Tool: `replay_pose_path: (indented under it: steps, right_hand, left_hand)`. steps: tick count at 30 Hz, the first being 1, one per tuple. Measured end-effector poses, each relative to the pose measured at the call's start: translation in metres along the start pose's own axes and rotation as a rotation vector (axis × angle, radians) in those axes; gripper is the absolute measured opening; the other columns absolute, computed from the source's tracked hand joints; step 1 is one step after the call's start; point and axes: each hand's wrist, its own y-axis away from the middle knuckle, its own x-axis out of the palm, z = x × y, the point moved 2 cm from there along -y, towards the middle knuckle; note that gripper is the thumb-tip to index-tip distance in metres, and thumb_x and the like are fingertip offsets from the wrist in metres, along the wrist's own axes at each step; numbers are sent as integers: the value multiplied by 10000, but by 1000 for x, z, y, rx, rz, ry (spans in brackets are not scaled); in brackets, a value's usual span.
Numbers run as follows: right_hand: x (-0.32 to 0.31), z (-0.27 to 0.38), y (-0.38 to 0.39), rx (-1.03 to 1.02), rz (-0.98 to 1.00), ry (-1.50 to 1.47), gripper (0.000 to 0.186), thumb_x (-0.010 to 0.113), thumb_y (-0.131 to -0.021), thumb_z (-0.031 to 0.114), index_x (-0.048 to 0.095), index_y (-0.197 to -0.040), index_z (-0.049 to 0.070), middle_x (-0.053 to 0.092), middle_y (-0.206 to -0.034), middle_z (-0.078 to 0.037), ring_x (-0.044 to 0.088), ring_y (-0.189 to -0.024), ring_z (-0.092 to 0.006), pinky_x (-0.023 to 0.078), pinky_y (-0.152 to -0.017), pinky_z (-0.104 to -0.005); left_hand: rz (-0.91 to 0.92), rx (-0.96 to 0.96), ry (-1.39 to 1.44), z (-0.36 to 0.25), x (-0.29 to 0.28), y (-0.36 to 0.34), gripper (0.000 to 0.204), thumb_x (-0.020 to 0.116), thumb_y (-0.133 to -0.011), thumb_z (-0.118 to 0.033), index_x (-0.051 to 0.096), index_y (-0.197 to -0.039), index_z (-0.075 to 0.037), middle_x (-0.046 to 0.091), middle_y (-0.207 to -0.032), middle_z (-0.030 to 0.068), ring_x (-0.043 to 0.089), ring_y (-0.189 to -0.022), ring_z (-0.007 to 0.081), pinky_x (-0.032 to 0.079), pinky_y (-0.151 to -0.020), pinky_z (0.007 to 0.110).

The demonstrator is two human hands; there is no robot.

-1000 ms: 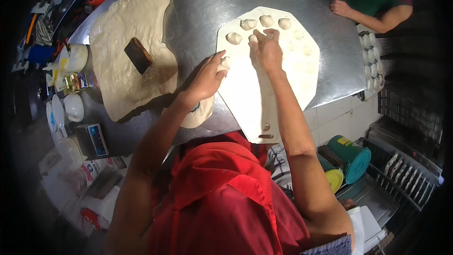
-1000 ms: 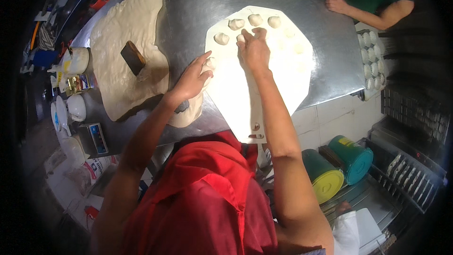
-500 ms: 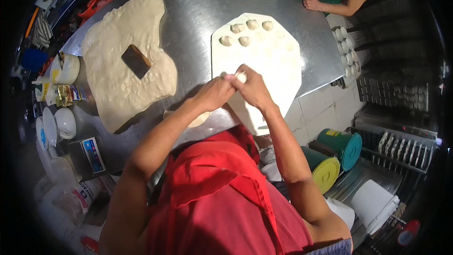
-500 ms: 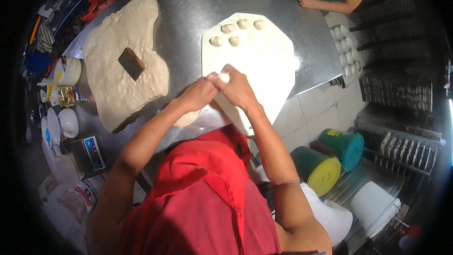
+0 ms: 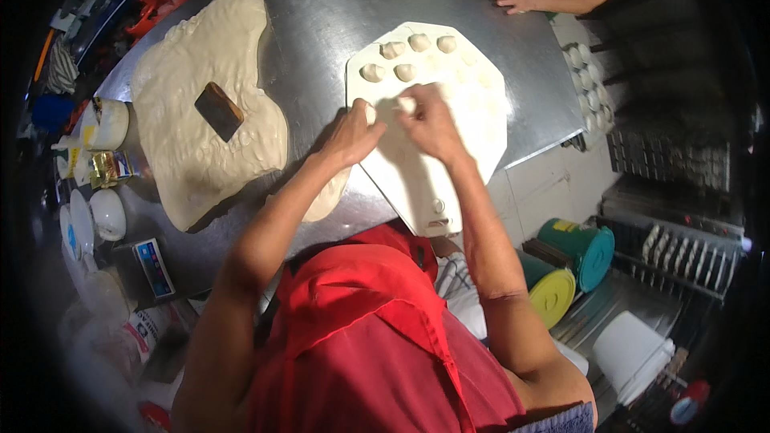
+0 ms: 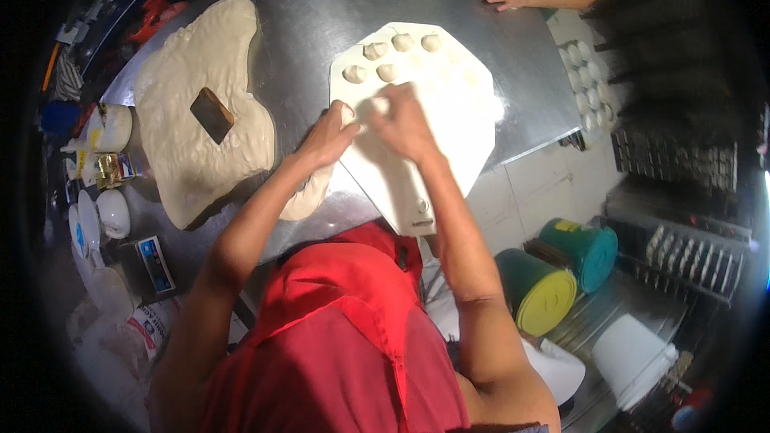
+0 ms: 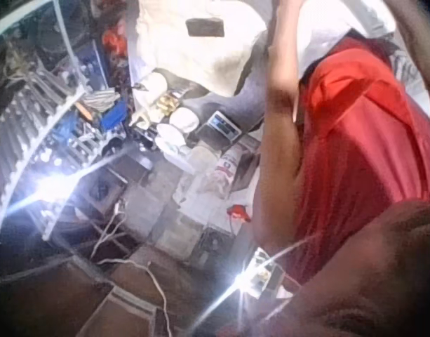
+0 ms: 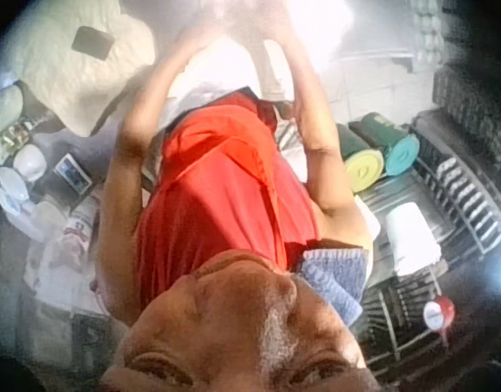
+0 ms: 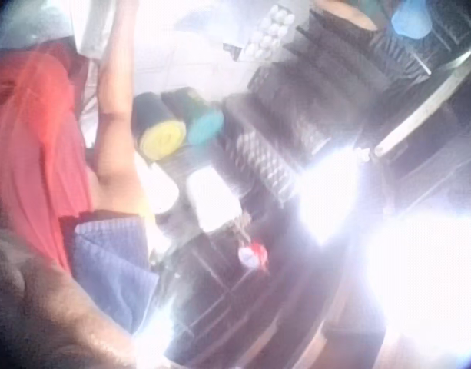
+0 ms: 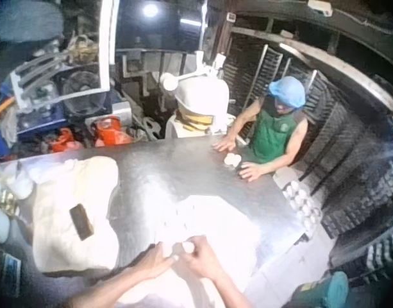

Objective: The person prepares dough by using a metal scraper to cut portions from a large sheet of dough, then rolls each portion by hand into small balls and places them onto a white shaped tray.

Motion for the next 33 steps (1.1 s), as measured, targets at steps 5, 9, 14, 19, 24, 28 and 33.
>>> replay_pose_path:
  steps: [5, 9, 14, 19, 24, 28, 33]
  right_hand:
    - [-24, -60, -72, 212, -123, 10, 288, 779, -981, 129, 705, -1216, -20, 743, -1103, -227, 721, -838, -317, 580, -833, -431]
    - [-23, -86, -91, 82, -145, 263, 275, 758, -1009, 162, 731, -1225, -7, 771, -1032, -178, 736, -875, -314, 579, -843, -418]
    - [4, -18, -23, 221, 209, -218, 474, 721, -1018, 425, 745, -1348, 86, 748, -1221, -227, 727, -1118, -366, 556, -989, -440]
    - [13, 51, 19, 48, 238, -413, 121, 735, -983, 38, 695, -1092, 6, 694, -962, -93, 662, -803, -202, 559, -749, -343]
    - [4, 54, 43, 322, 179, -249, 305, 756, -1010, 274, 649, -1019, -12, 711, -913, -166, 691, -828, -212, 553, -763, -380]
    - [16, 86, 72, 265, 152, -64, 535, 801, -970, 489, 636, -1010, -18, 702, -834, -172, 665, -775, -209, 521, -708, -379]
    - [-6, 128, 68, 272, 132, -423, 357, 813, -1004, 300, 616, -998, 2, 685, -747, -90, 656, -682, -132, 500, -609, -324]
  left_hand:
    - [-109, 55, -25, 46, 13, 4, 589, 587, -1020, -93, 421, -1569, 37, 568, -1459, 308, 575, -1351, 456, 442, -1166, 488]
    - [-122, 32, 82, 36, 16, 14, 663, 590, -1023, -18, 376, -1650, -49, 612, -1404, 236, 619, -1298, 325, 473, -1130, 423]
    - [-71, 85, 278, 30, 12, 18, 730, 657, -986, 61, 392, -1655, -56, 663, -1241, 137, 667, -1108, 187, 522, -1026, 341]
    - [13, 162, 299, 48, 5, 38, 360, 655, -1051, -131, 613, -1390, -15, 732, -1009, 144, 697, -962, 226, 549, -929, 390]
    - [260, 225, 44, 13, -7, 71, 408, 512, -1143, -351, 692, -1185, 14, 735, -911, 165, 712, -884, 298, 543, -821, 418]
    - [144, 423, -61, 2, -14, 92, 339, 516, -1094, -237, 647, -1095, 76, 697, -949, 327, 681, -934, 507, 531, -842, 527]
    - [302, 268, 216, -34, -43, 111, 308, 516, -1070, -197, 611, -1017, 91, 689, -886, 323, 674, -884, 526, 534, -806, 540]
